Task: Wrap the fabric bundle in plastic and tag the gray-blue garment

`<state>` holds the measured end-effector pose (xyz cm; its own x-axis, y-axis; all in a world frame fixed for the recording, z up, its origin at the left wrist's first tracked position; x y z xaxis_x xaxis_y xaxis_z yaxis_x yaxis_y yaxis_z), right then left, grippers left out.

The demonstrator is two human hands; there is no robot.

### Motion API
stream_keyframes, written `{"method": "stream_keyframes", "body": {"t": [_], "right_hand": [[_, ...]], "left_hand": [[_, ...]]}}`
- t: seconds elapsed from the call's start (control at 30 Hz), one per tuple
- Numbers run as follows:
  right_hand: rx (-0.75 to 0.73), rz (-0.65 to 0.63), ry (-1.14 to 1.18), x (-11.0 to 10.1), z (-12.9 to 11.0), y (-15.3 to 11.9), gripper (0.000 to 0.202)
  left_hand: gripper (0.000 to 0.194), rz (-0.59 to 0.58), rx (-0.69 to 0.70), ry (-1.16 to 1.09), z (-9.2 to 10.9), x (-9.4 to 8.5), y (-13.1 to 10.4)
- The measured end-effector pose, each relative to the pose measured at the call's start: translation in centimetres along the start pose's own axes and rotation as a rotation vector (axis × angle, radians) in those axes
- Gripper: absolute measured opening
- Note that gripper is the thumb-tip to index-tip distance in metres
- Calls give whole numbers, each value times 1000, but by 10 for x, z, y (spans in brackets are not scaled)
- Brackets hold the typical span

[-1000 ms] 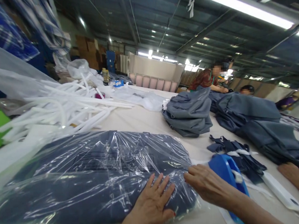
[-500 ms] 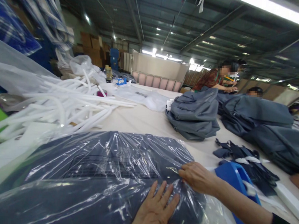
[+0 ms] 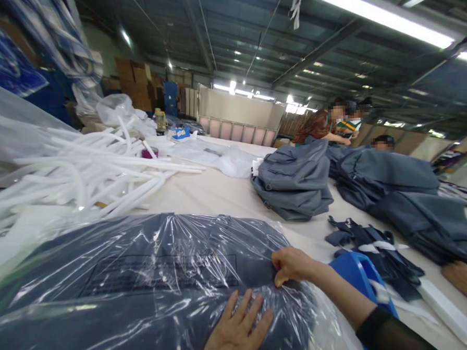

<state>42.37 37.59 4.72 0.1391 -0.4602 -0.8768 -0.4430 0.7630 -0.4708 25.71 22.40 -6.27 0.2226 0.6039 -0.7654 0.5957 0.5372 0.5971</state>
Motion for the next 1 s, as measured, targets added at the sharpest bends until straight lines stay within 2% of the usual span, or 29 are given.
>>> {"method": "stream_keyframes", "body": {"t": [0.1,0.2,0.33,0.4,0.47,0.53,0.63,0.73,0.83,1.0], "right_hand": [[22,65,27,3,2,1,23],[52,138,58,6,8,3,23],[71,270,109,10,15,0,16],[94,401,123,13,16,-11,6],[117,548,127,22,11,-28,14],[84,642,132,39,0,-48,22],[-186,816,62,76,-19,-72,21],[-396,1043,-131,111,-32,-85,25],[-396,1101,-256,124,-36,-85,28],[-407,1111,-366,114,-35,-79,28]], "left_hand": [[69,-228,2,-160,-1,-2,3],[71,-480,-81,-380,-2,-9,9],[78,-649,-192,-521,-2,-21,17],[76,-652,-224,-559,-2,-23,17],[73,-602,-240,-595,-2,-23,15],[72,-571,-248,-607,-1,-22,12],[72,-588,-250,-585,0,-21,10],[71,-506,-254,-567,2,-20,9],[75,-434,-256,-534,4,-17,5],[74,-421,-224,-485,1,-18,3]]}}
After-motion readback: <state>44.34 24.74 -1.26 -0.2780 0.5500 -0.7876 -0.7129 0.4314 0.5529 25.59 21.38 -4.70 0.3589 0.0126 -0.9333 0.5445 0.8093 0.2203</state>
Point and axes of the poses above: each hand's wrist, its own y-axis towards the middle knuckle, its own x-axis out of the palm, z = x × y, the point moved 1 cm from there along y, towards the middle knuckle, and after that the axes turned 1 degree about y, right-handed, at the moved point
